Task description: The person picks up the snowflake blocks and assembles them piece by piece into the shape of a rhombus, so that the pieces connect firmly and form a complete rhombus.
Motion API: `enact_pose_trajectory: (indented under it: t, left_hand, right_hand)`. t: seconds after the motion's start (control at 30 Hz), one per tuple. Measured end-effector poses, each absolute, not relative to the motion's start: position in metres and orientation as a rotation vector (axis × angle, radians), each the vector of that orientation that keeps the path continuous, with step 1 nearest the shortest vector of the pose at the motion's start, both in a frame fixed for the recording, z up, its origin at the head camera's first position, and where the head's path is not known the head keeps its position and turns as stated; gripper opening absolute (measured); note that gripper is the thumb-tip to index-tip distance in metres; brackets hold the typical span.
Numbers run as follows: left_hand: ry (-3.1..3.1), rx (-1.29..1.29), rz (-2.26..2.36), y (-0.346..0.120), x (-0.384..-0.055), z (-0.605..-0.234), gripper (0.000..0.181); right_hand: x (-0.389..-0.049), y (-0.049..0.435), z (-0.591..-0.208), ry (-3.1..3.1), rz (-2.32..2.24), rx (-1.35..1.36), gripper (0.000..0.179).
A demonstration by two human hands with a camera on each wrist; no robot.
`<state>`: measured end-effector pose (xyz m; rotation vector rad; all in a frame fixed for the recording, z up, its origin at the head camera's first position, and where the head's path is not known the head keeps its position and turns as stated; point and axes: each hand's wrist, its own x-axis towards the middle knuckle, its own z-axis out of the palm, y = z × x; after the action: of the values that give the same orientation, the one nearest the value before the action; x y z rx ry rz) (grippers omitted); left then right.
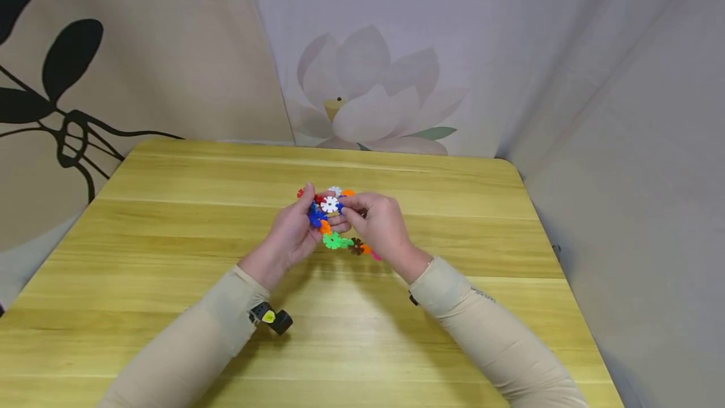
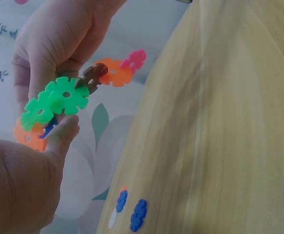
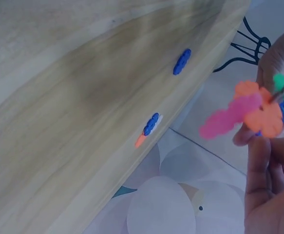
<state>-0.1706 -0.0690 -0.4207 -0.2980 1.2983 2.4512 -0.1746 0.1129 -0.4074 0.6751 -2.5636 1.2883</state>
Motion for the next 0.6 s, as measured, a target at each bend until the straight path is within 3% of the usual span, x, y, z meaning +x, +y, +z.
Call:
enact_pose_trajectory:
  t: [0.6]
  left_hand:
    - [1.272,-0.286,2.439,-0.066,-0.171,-0.428,0.063]
  right_hand:
    - [-0.178,0.113,-0.425,-2.346,1.495,0.877,0.011]
